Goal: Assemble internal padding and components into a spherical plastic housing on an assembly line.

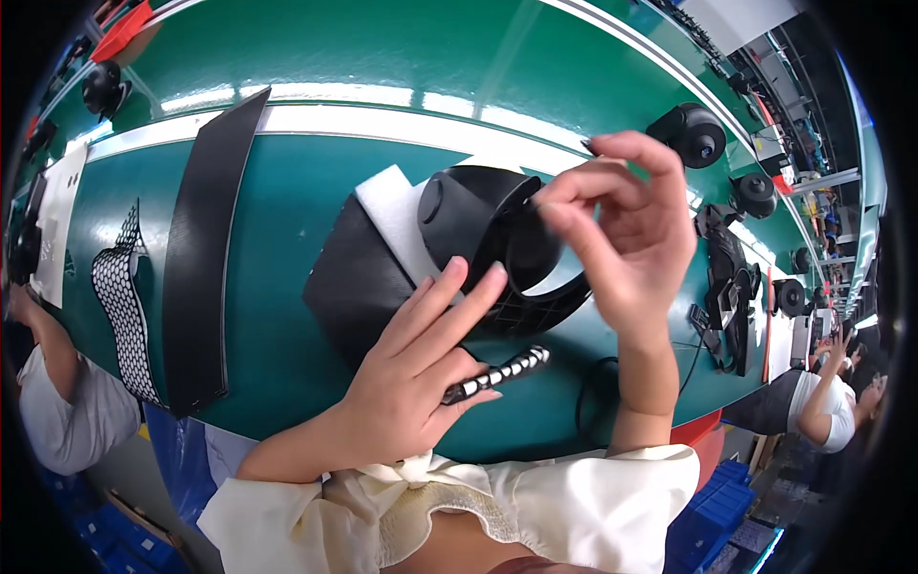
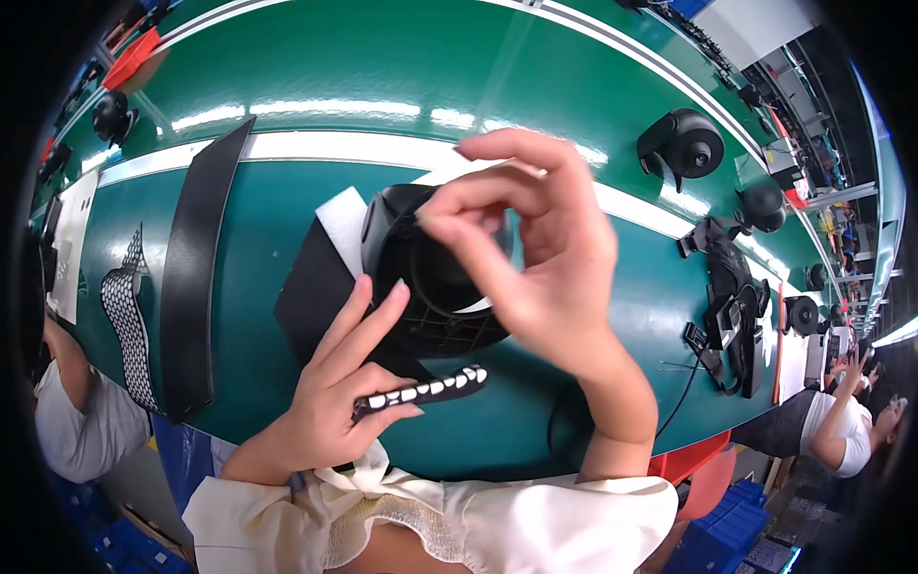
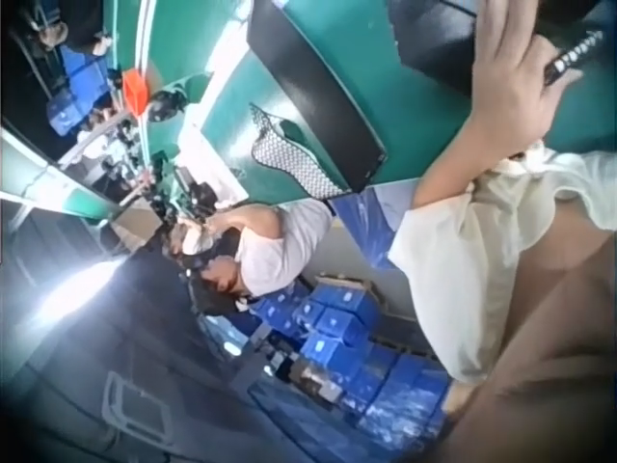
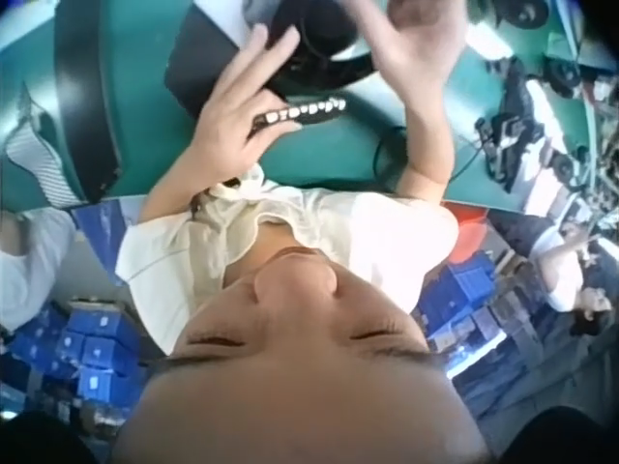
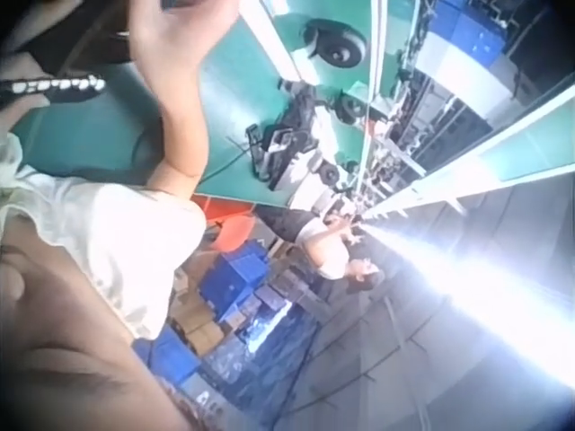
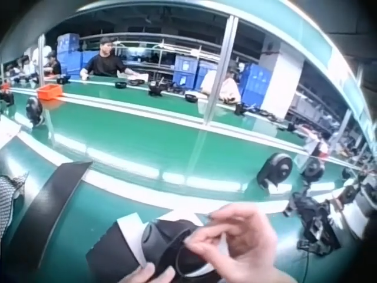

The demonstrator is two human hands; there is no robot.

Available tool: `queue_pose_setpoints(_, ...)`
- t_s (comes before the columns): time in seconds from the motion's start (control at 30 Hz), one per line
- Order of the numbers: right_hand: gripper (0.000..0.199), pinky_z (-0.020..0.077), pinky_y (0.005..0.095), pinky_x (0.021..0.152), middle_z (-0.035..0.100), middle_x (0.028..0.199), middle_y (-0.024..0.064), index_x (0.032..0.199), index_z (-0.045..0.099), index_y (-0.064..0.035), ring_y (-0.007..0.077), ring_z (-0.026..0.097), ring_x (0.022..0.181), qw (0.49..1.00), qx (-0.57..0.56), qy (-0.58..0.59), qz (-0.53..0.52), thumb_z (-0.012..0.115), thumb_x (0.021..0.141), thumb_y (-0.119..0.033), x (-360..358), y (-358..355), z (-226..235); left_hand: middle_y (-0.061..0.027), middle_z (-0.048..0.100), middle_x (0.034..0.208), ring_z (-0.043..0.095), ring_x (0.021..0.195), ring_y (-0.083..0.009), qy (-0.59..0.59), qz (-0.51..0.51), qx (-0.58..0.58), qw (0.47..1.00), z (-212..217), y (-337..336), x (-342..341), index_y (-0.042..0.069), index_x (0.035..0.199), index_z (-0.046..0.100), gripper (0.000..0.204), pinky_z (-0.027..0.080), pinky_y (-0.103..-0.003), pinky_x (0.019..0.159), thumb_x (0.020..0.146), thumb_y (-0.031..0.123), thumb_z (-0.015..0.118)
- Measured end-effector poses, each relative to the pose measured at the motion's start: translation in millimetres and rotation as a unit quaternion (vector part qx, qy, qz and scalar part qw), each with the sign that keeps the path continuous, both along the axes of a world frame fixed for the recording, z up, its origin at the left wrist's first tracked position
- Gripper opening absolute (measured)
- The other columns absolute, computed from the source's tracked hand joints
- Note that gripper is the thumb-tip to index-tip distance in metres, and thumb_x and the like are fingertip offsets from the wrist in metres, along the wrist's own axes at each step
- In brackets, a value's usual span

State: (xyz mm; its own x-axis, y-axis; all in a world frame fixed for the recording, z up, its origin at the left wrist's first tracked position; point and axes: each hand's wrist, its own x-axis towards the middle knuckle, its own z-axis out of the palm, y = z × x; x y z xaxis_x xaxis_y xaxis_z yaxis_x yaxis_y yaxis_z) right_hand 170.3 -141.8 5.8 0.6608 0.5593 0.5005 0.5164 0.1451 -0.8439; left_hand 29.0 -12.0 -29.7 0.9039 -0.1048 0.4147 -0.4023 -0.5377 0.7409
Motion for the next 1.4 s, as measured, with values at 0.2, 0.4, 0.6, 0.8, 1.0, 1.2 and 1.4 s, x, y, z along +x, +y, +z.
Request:
queue_pose_setpoints(0.2,0.042,0.043,0.0208,0.058,0.058,0.077,0.0142,0.106,0.037,0.0044,0.0159,0.058,0.071,0.992,-0.03,-0.122,0.028,0.059,0.071,0.011,8,2,-10,-0.0206,0.039,0.126,0.029,0.122,-0.0357,-0.001,0.016,0.02,1.0,-4,-4,4,0.0,0.068,0.048,0.022,0.035,-0.042,0.093,0.065,0.01,0.068)
queue_pose_setpoints(0.4,0.035,0.045,0.0177,0.058,0.061,0.077,0.0052,0.102,0.048,0.0024,0.0091,0.057,0.069,0.991,0.029,-0.13,-0.016,0.061,0.07,0.009,8,4,-17,-0.02,0.04,0.125,0.029,0.122,-0.0358,0.009,0.02,0.032,0.999,-3,-6,6,0.001,0.067,0.048,0.022,0.034,-0.044,0.093,0.067,0.012,0.067)
queue_pose_setpoints(0.6,0.041,0.0441,0.0256,0.061,0.063,0.077,0.0111,0.1,0.053,0.0035,0.0173,0.056,0.066,0.908,-0.115,-0.394,-0.086,0.063,0.061,0.015,2,1,-7,-0.0197,0.041,0.124,0.031,0.121,-0.0358,0.015,0.023,0.008,1.0,-3,-3,7,0.0,0.068,0.05,0.021,0.034,-0.042,0.093,0.066,0.011,0.068)
queue_pose_setpoints(0.8,0.029,0.0326,0.0207,0.058,0.063,0.078,0.0048,0.096,0.061,-0.0072,0.0117,0.054,0.067,0.778,-0.127,-0.604,-0.115,0.055,0.067,-0.006,11,-5,-14,-0.0201,0.043,0.122,0.031,0.121,-0.0371,0.019,0.032,-0.015,0.999,-4,-5,7,0.0,0.068,0.049,0.02,0.035,-0.037,0.093,0.067,0.008,0.067)
queue_pose_setpoints(1.0,0.04,0.0442,0.022,0.061,0.056,0.08,0.0135,0.12,0.027,0.0042,0.015,0.056,0.068,0.999,0.013,-0.01,-0.049,0.043,0.084,-0.001,10,-8,-5,-0.0207,0.043,0.122,0.032,0.12,-0.0372,0.003,0.025,-0.016,1.0,-4,-4,8,-0.001,0.067,0.048,0.02,0.036,-0.037,0.093,0.067,0.007,0.067)
queue_pose_setpoints(1.2,0.073,0.046,0.022,0.069,0.058,0.083,0.0143,0.128,0.019,0.0015,0.0146,0.057,0.077,0.979,-0.011,0.192,0.069,0.062,0.07,0.007,8,19,-3,-0.0214,0.043,0.122,0.031,0.121,-0.0382,0.012,0.025,-0.012,1.0,-2,-3,8,-0.001,0.068,0.048,0.02,0.037,-0.038,0.092,0.067,0.007,0.067)
queue_pose_setpoints(1.4,0.062,0.0461,0.0219,0.07,0.058,0.091,0.0178,0.126,0.022,0.0011,0.0175,0.058,0.082,0.986,-0.013,0.145,0.08,0.055,0.074,0.009,9,12,-2,-0.0218,0.043,0.122,0.032,0.12,-0.0385,0.008,0.029,-0.021,0.999,-3,-3,9,-0.002,0.069,0.05,0.019,0.037,-0.038,0.092,0.066,0.006,0.067)
